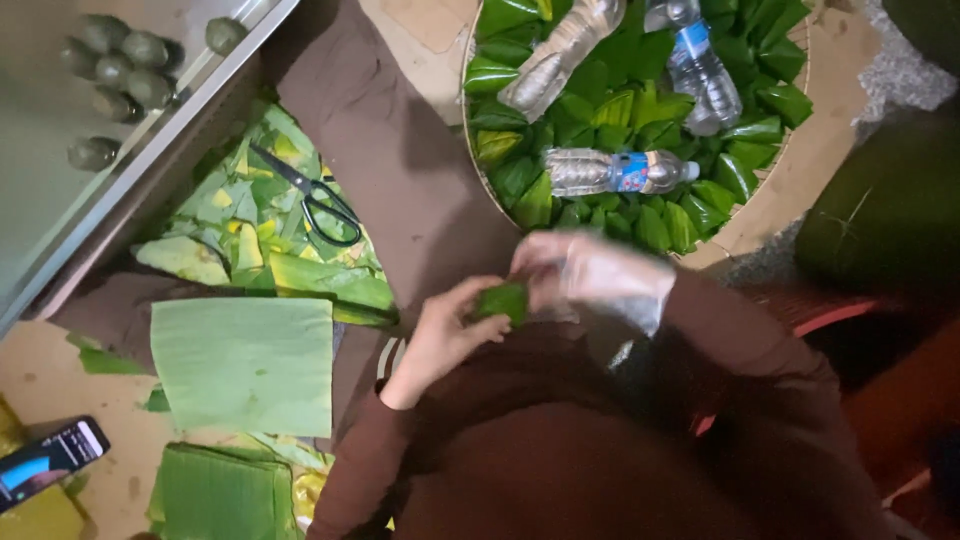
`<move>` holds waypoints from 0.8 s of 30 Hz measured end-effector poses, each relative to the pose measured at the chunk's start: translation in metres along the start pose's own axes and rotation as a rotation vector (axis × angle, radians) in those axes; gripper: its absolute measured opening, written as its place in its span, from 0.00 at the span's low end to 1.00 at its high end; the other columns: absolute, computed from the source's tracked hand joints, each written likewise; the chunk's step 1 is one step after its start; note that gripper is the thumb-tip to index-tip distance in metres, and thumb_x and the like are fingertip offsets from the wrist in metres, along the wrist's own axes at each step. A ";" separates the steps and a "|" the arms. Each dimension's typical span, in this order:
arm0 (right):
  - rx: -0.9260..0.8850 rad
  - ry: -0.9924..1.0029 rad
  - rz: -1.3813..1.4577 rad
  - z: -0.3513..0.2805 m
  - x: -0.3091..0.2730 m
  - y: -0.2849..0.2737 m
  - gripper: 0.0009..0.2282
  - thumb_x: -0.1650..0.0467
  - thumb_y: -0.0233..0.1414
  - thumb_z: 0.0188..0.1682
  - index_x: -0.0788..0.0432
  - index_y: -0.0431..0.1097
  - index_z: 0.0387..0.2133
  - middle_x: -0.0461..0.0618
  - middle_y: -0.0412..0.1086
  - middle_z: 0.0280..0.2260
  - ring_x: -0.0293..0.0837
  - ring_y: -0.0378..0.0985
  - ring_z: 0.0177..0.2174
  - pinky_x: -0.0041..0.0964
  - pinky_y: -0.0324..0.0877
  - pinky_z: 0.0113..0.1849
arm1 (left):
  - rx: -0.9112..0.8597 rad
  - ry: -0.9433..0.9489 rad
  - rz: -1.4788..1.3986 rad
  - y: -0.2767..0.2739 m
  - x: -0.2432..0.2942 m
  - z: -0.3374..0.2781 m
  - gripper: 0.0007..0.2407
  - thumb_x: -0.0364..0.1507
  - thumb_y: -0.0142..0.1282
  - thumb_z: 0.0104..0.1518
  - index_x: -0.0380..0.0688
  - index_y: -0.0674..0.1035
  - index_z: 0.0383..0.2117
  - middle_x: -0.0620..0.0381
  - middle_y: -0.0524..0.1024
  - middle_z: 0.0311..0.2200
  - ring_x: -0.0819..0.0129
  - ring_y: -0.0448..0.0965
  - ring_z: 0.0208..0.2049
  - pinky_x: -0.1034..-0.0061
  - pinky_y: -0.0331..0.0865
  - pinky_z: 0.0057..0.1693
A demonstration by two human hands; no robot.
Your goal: A person is wrapping small dough balls in banana leaves while sitting on the floor.
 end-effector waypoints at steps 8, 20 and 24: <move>0.643 -0.187 -1.171 0.109 0.036 -0.051 0.16 0.52 0.59 0.48 0.49 0.76 0.34 0.47 0.71 0.29 0.53 0.78 0.33 0.48 0.74 0.34 | 0.247 0.084 -0.031 -0.025 0.015 -0.003 0.19 0.15 0.66 0.51 0.40 0.79 0.50 0.38 0.82 0.36 0.60 0.85 0.32 0.66 0.85 0.37; 0.452 0.013 -0.738 0.137 0.060 -0.066 0.20 0.60 0.65 0.32 0.44 0.69 0.39 0.46 0.78 0.36 0.57 0.80 0.44 0.54 0.71 0.44 | 0.223 0.115 -0.071 -0.031 0.014 -0.001 0.18 0.15 0.64 0.53 0.39 0.78 0.51 0.33 0.81 0.38 0.54 0.85 0.35 0.62 0.86 0.38; 0.418 0.018 -0.731 0.117 0.046 -0.061 0.23 0.61 0.63 0.34 0.41 0.67 0.45 0.40 0.78 0.44 0.54 0.78 0.47 0.55 0.71 0.46 | 0.260 0.122 -0.061 -0.043 0.013 0.006 0.19 0.15 0.64 0.53 0.38 0.76 0.52 0.32 0.80 0.39 0.55 0.84 0.35 0.62 0.86 0.40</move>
Point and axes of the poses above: each hand's wrist, its own z-axis towards the middle knuckle, its own y-axis out of the palm, x = y × z, the point moved 1 cm from there along z, towards the middle knuckle
